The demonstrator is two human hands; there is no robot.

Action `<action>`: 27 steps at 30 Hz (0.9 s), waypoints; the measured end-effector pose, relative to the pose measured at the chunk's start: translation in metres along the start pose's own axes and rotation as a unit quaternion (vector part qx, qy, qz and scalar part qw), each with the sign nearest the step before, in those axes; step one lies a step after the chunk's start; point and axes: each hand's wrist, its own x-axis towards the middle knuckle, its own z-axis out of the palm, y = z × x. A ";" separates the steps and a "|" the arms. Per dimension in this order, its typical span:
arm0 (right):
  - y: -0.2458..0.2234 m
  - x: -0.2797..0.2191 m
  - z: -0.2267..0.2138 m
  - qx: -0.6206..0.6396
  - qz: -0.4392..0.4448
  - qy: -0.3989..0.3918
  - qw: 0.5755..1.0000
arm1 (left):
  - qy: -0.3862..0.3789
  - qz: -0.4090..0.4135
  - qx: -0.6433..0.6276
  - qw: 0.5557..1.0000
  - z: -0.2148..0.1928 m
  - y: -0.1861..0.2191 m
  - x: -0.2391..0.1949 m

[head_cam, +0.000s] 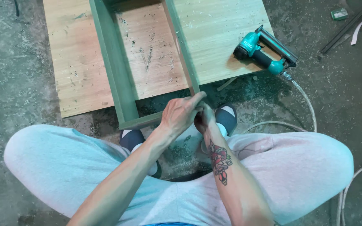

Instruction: Assembling a wooden box by aligning boards and fastening them with a pneumatic nail gun

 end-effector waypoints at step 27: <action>-0.026 -0.157 0.125 -0.300 -0.367 -0.262 0.841 | 0.378 -0.173 -0.606 0.678 -0.066 -0.054 -0.109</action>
